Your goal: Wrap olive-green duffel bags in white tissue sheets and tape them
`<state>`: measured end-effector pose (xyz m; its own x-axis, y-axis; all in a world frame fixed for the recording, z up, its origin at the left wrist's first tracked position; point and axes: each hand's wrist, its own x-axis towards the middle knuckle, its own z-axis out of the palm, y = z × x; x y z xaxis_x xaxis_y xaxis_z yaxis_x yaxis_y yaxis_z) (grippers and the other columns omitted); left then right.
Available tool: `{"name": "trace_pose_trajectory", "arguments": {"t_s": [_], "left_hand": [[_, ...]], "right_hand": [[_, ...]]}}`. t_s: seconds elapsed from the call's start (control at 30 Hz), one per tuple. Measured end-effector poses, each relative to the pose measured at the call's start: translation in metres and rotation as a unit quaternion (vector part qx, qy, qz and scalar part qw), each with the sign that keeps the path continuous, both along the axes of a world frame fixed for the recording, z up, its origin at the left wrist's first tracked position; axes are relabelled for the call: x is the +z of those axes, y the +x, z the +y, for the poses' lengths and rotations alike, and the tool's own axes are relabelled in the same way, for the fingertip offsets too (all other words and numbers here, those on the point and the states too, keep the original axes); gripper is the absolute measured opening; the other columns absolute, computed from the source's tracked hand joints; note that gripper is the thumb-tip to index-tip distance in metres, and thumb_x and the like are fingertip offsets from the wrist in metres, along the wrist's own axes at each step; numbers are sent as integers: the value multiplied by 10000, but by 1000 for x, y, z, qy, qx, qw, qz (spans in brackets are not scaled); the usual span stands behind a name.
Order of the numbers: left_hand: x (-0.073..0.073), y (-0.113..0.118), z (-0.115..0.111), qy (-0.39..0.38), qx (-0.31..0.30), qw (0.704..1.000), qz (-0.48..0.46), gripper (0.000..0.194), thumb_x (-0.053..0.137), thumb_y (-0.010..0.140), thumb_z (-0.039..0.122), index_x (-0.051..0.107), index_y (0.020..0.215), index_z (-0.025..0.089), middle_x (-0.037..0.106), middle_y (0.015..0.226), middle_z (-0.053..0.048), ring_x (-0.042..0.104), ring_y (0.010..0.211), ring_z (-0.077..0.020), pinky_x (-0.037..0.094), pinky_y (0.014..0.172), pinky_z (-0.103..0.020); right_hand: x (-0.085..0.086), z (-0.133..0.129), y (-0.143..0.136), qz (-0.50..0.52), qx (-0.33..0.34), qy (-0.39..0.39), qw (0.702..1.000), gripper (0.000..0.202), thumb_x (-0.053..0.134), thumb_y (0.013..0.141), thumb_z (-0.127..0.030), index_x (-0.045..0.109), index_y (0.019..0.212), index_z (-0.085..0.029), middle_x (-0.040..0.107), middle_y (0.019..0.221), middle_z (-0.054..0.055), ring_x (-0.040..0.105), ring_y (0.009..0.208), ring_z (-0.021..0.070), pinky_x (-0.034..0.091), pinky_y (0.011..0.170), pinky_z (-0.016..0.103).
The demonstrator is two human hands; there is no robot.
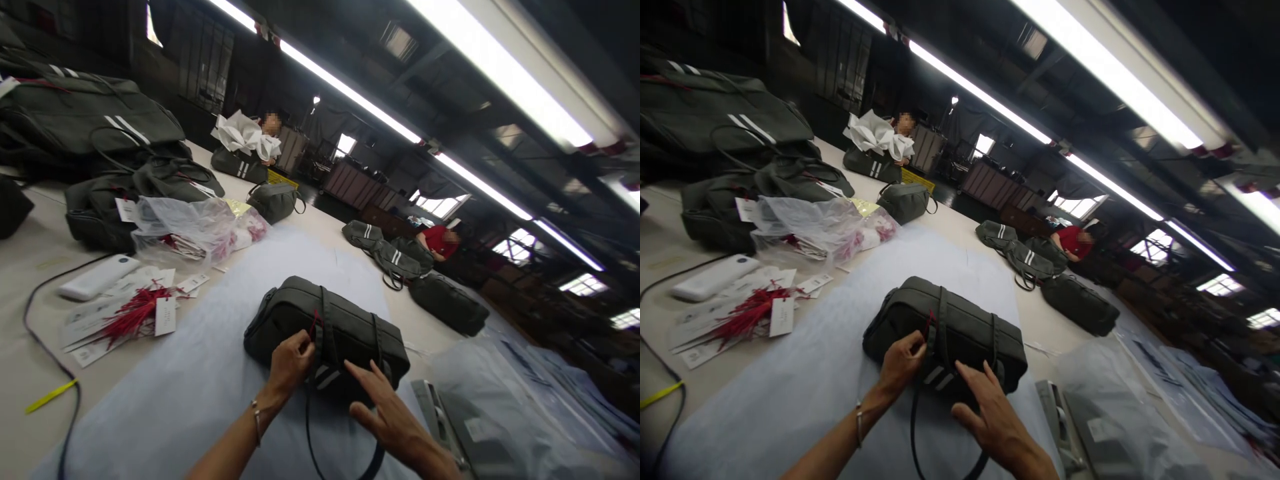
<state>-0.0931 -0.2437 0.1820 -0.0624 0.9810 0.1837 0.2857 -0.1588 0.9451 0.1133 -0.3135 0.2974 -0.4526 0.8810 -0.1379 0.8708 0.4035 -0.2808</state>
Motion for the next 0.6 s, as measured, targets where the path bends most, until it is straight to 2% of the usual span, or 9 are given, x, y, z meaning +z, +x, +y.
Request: {"name": "trace_pose_trajectory", "arguments": {"t_s": [0.07,0.13,0.23,0.33,0.43,0.53,0.6], "left_hand": [[4,-10,-2,3,-29,999,-44,214,477,810,359,499,648,219,579,702,11,550,666,-150,406,660,-264],[7,-21,-1,-3,-61,995,-82,238,462,815,408,522,685,218,615,781,-2,585,748,-161,451,720,-270],[11,-34,5,-31,-91,988,-125,313,382,854,469,534,764,211,669,823,-29,632,796,-184,494,749,-300],[20,-40,13,-44,-79,986,-137,319,319,885,474,467,762,219,658,779,-26,630,750,-176,496,725,-300],[40,-42,16,-25,-46,992,-111,283,339,898,450,425,738,232,571,694,15,566,680,-157,450,693,-280],[61,-46,13,0,-28,998,-59,220,390,893,398,414,742,240,501,649,39,509,627,-154,385,661,-279],[68,-53,9,8,-33,999,-21,186,424,883,376,413,752,244,475,626,49,490,595,-155,349,640,-281]], "right_hand": [[8,-6,4,13,5,62,998,663,551,906,-539,357,1483,-274,423,1510,94,353,1411,296,165,1191,593],[16,-18,6,24,-5,93,995,648,590,873,-567,447,1431,-270,468,1478,104,378,1396,302,161,1194,592],[20,-42,3,27,-13,34,999,653,672,776,-626,582,1313,-267,619,1322,105,508,1293,310,233,1186,560],[5,-60,-6,4,4,-33,999,802,770,642,-652,581,1315,-256,649,1267,110,559,1227,313,189,1197,559],[-22,-65,-11,-52,18,-56,997,872,851,581,-574,560,1338,-254,668,1208,121,587,1171,313,128,1198,575],[-42,-65,-6,-119,15,-71,990,769,888,573,-473,627,1262,-252,725,1018,94,646,1037,301,145,1195,555],[-43,-67,0,-141,6,-79,987,598,892,587,-389,701,1137,-252,740,861,58,667,959,290,165,1195,526]]}}
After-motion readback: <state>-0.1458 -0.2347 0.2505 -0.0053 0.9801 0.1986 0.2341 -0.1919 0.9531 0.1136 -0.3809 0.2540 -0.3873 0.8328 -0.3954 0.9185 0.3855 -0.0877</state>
